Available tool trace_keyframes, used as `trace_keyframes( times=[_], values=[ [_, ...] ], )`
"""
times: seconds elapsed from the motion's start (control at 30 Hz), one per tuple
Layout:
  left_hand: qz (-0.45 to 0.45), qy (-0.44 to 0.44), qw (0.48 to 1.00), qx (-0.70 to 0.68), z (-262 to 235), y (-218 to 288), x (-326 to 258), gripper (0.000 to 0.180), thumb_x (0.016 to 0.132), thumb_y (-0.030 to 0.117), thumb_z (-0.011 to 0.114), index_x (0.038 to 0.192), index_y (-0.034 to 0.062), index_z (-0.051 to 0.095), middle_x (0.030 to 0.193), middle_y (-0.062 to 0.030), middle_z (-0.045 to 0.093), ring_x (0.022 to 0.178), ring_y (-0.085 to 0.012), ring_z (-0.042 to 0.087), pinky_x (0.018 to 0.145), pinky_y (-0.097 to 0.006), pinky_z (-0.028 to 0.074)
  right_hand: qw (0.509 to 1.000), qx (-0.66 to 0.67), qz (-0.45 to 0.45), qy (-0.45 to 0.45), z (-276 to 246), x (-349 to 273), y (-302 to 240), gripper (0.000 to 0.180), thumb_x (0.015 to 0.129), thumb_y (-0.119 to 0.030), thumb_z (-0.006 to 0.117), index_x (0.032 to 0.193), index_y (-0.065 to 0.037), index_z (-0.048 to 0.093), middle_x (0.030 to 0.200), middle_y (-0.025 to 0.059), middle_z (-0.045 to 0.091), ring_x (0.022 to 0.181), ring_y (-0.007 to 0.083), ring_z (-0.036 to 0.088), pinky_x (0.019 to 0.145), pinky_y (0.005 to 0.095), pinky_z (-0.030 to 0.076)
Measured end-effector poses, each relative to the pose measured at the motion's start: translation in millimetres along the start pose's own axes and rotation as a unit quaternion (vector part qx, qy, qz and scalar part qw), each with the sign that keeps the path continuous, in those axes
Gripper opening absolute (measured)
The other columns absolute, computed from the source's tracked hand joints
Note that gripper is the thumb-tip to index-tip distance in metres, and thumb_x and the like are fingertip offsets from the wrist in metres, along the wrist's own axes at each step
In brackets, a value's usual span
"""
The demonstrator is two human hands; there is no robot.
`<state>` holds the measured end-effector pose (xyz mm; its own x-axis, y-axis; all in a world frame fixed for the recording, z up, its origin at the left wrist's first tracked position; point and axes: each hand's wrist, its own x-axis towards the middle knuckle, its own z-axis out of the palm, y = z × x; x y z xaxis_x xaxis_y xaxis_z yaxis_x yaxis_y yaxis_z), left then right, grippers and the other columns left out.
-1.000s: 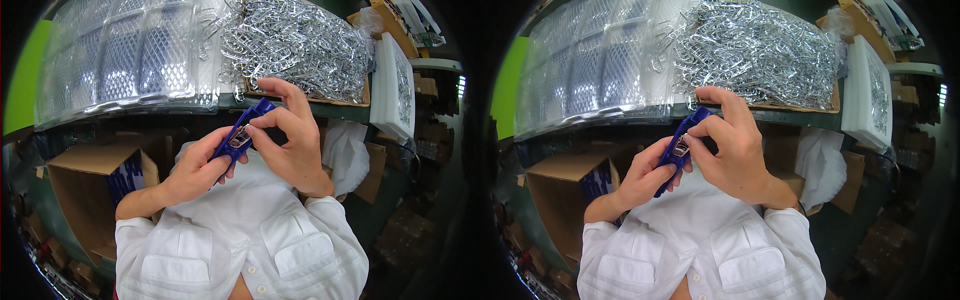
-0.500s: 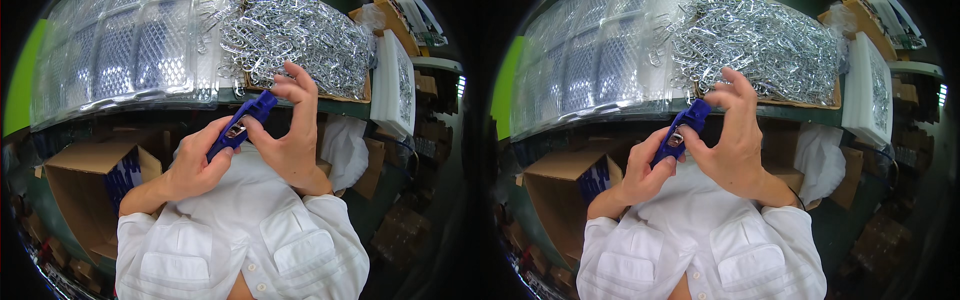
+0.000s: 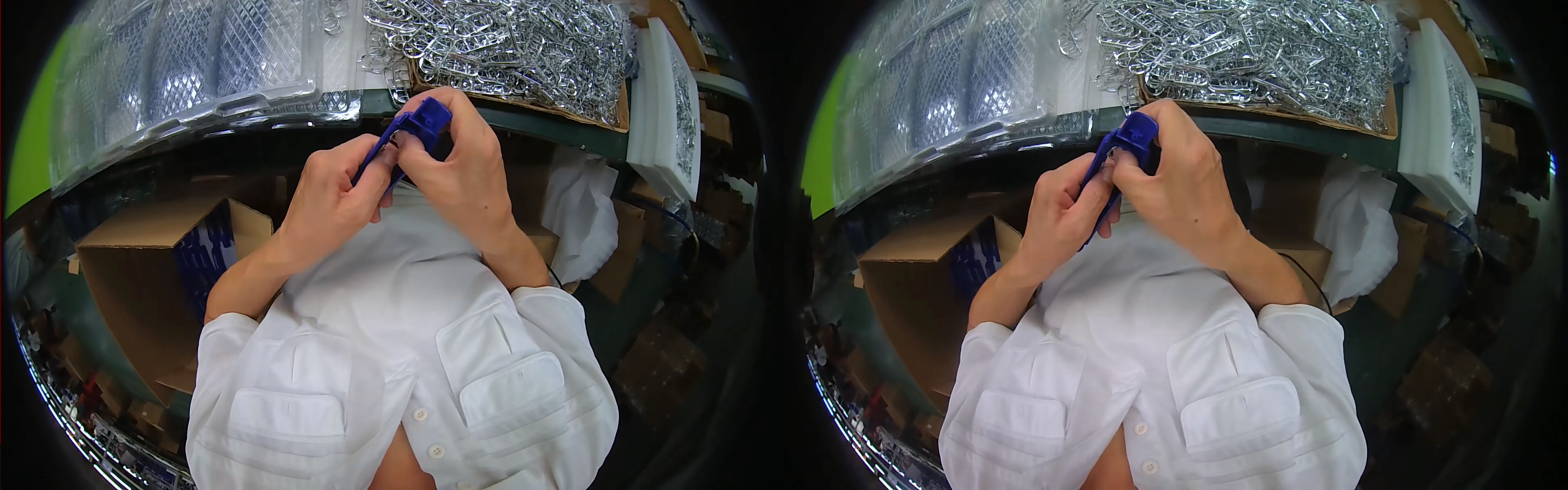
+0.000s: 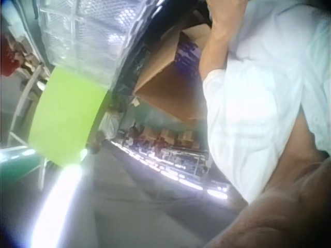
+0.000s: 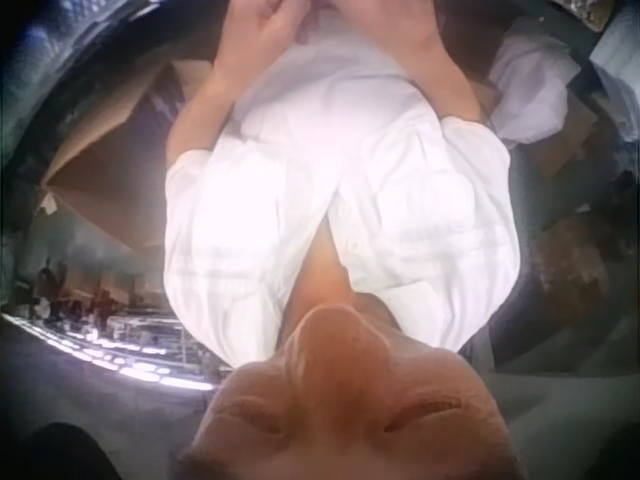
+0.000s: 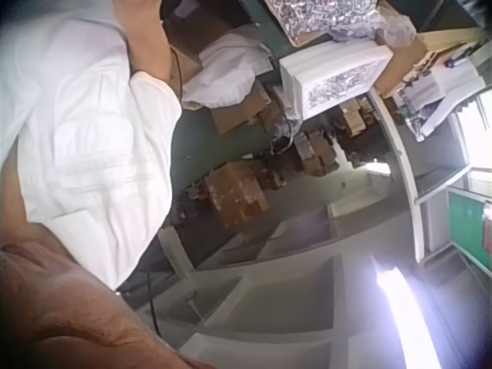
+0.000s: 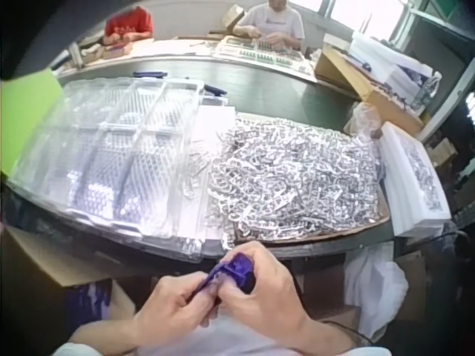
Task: The person repeatedly picks up a metal cable tie from a tray and inserts it into a blue handheld tool. They manipulate the tool to secure the tie and then place the finished unit into a cardboard box. The process is repeated continuously throughout the video.
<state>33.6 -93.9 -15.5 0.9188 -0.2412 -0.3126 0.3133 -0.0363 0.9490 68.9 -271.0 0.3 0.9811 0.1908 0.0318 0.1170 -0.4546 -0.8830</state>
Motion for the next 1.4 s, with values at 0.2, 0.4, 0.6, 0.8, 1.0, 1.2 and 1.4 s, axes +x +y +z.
trace_keyframes(
  times=[0.2,0.4,0.6,0.8,1.0,1.2,1.4],
  values=[
    [-0.008,-0.135,0.982,-0.129,-18.8,17.4,-11.1,0.035,0.107,0.021,0.057,0.129,-0.0049,0.064,0.097,-0.0074,0.07,0.081,-0.0089,0.064,0.074,-0.026,0.052,0.986,0.164,-0.017,-0.003,-19.5,2.5,-3.8,0.033,0.084,0.008,0.073,0.115,0.0,0.065,0.107,0.0104,0.073,0.098,0.0165,0.072,0.087,0.0314,0.056],
    [0.255,-0.023,0.944,0.207,-34.2,33.6,-21.5,0.061,0.088,0.008,0.081,0.144,-0.001,0.06,0.114,-0.013,0.073,0.094,-0.0224,0.07,0.08,-0.033,0.058,0.941,0.312,-0.039,-0.125,-57.2,-8.1,-13.7,0.058,0.079,0.009,0.08,0.133,0.0,0.062,0.138,0.0179,0.064,0.125,0.0243,0.064,0.108,0.0358,0.05],
    [0.34,0.064,0.899,0.269,-35.5,34.2,-22.5,0.069,0.07,-0.001,0.091,0.134,0.0002,0.066,0.115,-0.0157,0.078,0.094,-0.0285,0.073,0.08,-0.035,0.057,0.965,0.205,-0.079,-0.146,-63.1,-4.8,-0.8,0.063,0.075,0.003,0.088,0.133,-0.001,0.064,0.13,0.0155,0.071,0.119,0.0245,0.069,0.104,0.037,0.053],
    [0.342,0.066,0.898,0.268,-40.4,33.7,-22.5,0.065,0.07,-0.002,0.091,0.129,0.0012,0.066,0.116,-0.0155,0.078,0.093,-0.0282,0.073,0.079,-0.035,0.058,0.972,0.135,-0.127,-0.141,-62.2,3.7,-1.2,0.059,0.072,0.001,0.091,0.126,0.002,0.069,0.126,0.0178,0.071,0.118,0.0277,0.069,0.102,0.0378,0.053],
    [0.347,0.066,0.89,0.29,-46.0,33.6,-24.2,0.06,0.069,0.002,0.092,0.124,-0.0008,0.069,0.119,-0.0163,0.075,0.095,-0.0319,0.073,0.078,-0.037,0.059,0.966,-0.037,-0.197,-0.162,-70.2,15.4,-20.0,0.056,0.071,-0.004,0.091,0.123,-0.002,0.072,0.121,0.0168,0.072,0.11,0.0323,0.072,0.093,0.0391,0.058],
    [0.411,0.256,0.788,0.38,-87.5,32.6,-67.0,0.047,0.098,0.023,0.073,0.135,-0.0005,0.058,0.137,-0.0259,0.062,0.116,-0.0396,0.065,0.099,-0.048,0.054,0.961,-0.171,-0.216,0.019,-109.0,55.3,-50.8,0.054,0.07,-0.001,0.089,0.122,-0.003,0.072,0.113,0.0126,0.073,0.097,0.0256,0.071,0.088,0.0368,0.057],
    [0.365,0.631,0.629,0.268,-169.3,-21.9,-156.2,0.03,0.11,0.008,0.051,0.136,-0.0045,0.06,0.141,-0.0223,0.059,0.118,-0.0282,0.062,0.103,-0.037,0.053,0.958,-0.208,-0.106,0.169,-180.4,245.6,13.8,0.049,0.085,-0.022,0.085,0.128,-0.001,0.073,0.111,0.0125,0.076,0.102,0.0203,0.072,0.09,0.0314,0.055]
  ],
)
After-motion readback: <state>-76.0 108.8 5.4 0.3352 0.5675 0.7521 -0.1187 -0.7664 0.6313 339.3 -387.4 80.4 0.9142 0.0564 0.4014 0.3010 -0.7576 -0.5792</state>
